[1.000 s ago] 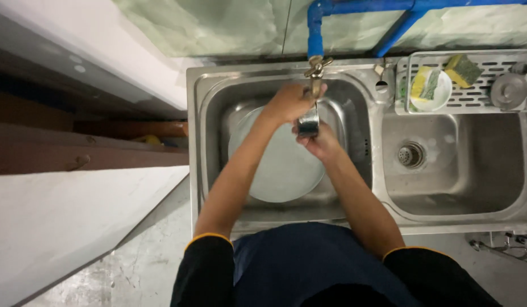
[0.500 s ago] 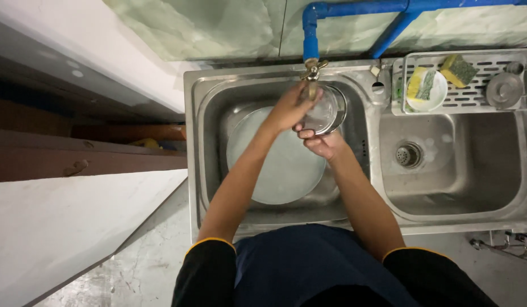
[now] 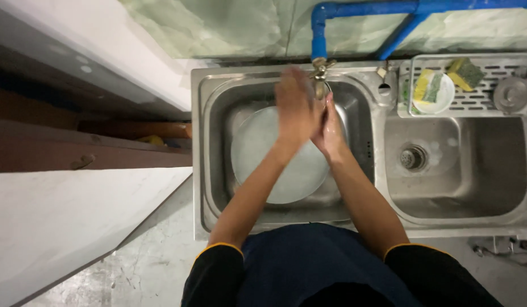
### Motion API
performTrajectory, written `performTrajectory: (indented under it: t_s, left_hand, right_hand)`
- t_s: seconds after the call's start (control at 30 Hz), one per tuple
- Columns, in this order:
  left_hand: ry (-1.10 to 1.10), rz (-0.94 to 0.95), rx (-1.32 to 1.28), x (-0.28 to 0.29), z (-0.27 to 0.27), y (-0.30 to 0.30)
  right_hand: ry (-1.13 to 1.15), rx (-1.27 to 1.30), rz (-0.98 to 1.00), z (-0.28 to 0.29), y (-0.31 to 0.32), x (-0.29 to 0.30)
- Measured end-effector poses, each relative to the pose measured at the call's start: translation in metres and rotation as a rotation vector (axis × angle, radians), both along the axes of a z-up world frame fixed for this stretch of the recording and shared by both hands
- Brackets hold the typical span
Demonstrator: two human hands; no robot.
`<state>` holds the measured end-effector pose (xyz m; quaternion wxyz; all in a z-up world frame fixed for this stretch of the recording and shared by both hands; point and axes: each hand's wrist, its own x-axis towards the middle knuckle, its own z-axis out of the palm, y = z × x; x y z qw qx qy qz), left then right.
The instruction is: Washing a metal tart ring or mold in a kitchen sink using soap and a sponge.
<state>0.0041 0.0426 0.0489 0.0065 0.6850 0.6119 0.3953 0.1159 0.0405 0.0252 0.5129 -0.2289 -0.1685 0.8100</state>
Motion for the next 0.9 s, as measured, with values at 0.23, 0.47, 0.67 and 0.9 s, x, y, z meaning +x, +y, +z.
performTrajectory:
  t_s: [0.23, 0.47, 0.67, 0.9]
  left_hand:
    - [-0.572, -0.112, -0.139, -0.014, -0.049, 0.008]
    - [-1.519, -0.305, -0.703, -0.047, -0.047, 0.041]
    - [-2.040, -0.666, -0.932, -0.048, -0.012, 0.019]
    - [-1.973, -0.735, -1.001, -0.030, -0.072, 0.025]
  right_hand:
    - [-0.108, 0.122, -0.001, -0.011, -0.023, -0.003]
    - [-1.440, 0.489, 0.090, 0.023, -0.036, -0.011]
    - [-1.977, 1.519, -0.252, 0.083, -0.021, -0.006]
    - [-1.629, 1.374, 0.252, 0.033, -0.011, 0.020]
